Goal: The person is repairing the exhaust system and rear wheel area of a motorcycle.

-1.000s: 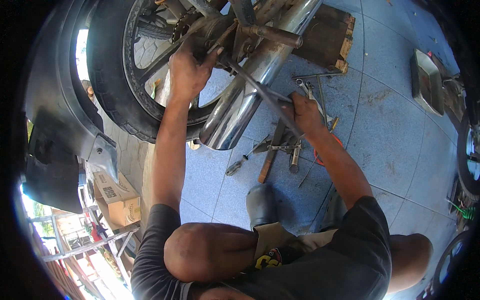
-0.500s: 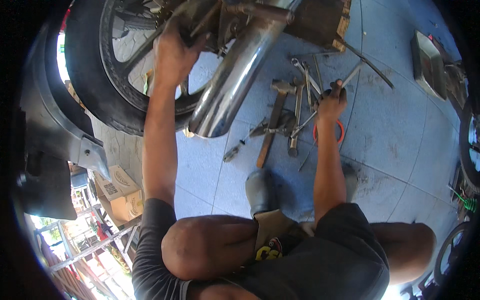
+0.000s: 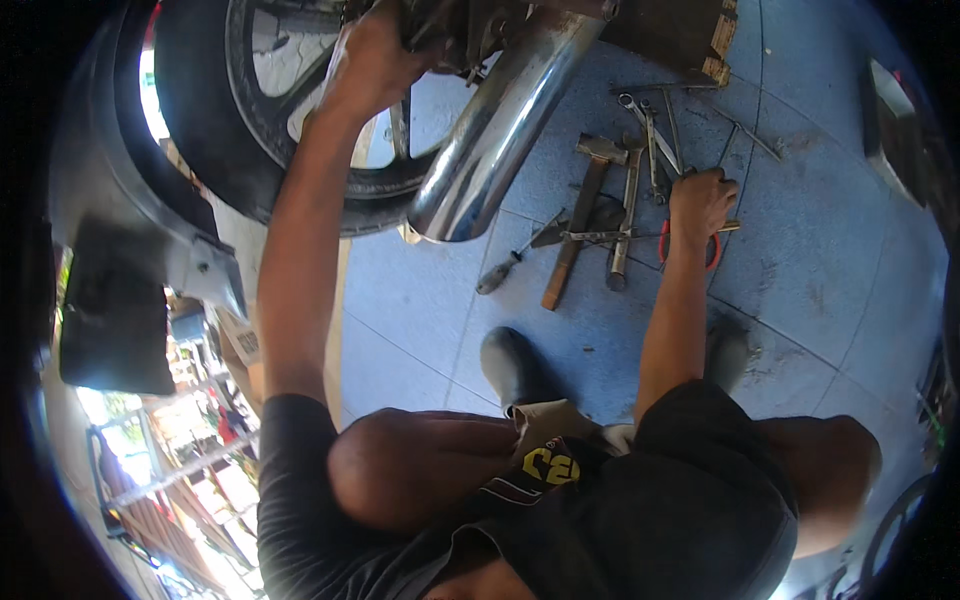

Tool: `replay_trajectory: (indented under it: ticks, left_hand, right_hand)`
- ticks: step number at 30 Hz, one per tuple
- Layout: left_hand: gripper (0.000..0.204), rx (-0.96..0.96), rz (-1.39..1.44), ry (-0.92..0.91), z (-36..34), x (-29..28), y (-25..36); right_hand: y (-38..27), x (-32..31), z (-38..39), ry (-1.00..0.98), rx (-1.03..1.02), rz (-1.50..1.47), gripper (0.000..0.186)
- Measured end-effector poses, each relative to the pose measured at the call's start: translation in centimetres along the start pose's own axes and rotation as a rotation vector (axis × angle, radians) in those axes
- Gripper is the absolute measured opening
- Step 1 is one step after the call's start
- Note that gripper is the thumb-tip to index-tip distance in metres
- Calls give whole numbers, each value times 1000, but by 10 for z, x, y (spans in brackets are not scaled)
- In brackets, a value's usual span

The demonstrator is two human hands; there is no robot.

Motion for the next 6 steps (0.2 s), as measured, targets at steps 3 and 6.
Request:
replay_trajectory:
  ticks: [3,6]
  left_hand:
    - [71,28,29,-29,-9,2,-3]
    - [71,-7,4,-100,-14,6,-3]
  right_hand:
    - [-29,-6,44,70,-325,150,38]
    - [-81,26,136,-395,-446,-41,40]
Point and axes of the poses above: each hand's wrist, its own z-axis away from the middle knuckle, its own x-axis out of the palm, y = z × x, the point moved 4 cm from there along -z, towards the middle knuckle, and after that the axes turned 13 degrees about -y, right-handed, at the moved point
